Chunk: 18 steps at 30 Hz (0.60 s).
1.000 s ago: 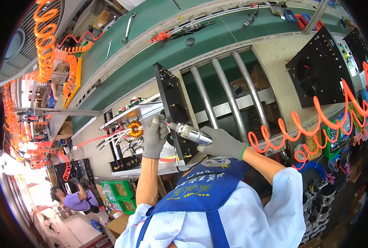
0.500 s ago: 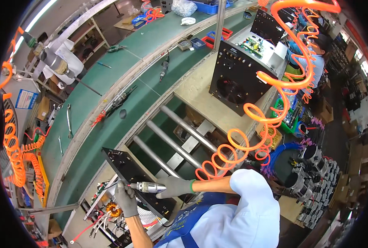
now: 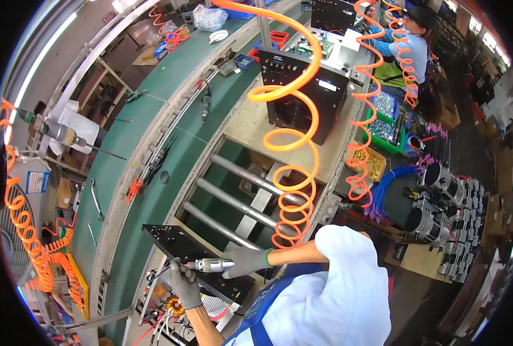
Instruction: The person assembles an electronic device on a workbench. They place a metal plate with a copper coil onto a chassis, then use a pneumatic screwdriver to secure a black side panel with multiple screws. The person repeatedly picks up screws from a green bin and fastens them into the device.
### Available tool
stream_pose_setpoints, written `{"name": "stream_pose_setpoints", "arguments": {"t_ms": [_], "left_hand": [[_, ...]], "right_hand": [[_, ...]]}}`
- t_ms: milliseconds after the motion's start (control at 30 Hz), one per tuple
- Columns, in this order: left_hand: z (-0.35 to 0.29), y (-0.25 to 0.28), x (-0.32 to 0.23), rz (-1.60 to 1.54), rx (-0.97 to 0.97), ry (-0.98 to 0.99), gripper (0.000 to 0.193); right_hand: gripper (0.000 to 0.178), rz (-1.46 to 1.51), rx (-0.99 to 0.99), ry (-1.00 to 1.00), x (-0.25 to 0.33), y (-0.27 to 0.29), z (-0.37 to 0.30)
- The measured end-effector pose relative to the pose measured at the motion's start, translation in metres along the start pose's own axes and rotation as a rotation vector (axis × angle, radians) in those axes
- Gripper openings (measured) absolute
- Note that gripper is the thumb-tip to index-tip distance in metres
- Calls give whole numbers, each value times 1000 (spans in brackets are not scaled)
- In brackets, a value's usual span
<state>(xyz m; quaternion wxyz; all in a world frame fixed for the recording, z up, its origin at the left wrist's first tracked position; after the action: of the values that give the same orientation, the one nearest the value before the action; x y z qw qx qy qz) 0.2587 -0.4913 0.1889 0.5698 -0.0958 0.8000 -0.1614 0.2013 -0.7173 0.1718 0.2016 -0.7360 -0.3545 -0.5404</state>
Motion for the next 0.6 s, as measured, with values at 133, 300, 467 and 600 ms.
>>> {"name": "stream_pose_setpoints", "arguments": {"t_ms": [133, 300, 467, 600], "left_hand": [[0, 1, 8, -79, 100, 42, 30], [-14, 10, 15, -66, 3, 141, 31], [-15, 52, -23, 566, -122, 15, 33], [-5, 82, -78, 1078, -296, -359, 25]], "right_hand": [[62, -64, 5, 1, 0, 3, -7], [66, -94, -90, 31, -6, 8, 3], [65, -34, -81, -243, -7, 45, 7], [55, -209, -158, -137, -10, 78, 23]]}}
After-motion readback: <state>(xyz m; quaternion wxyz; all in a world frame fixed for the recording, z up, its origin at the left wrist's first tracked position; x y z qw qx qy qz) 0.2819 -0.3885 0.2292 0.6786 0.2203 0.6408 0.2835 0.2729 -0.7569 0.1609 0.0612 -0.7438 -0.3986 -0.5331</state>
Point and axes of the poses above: each hand's wrist, its own z-axis towards the middle knuckle, its own y-axis out of the back of the hand, x = y × z, the point moved 6 cm from there along z, towards the middle knuckle, and after that the axes turned 14 degrees about x, right-handed, at the moved point
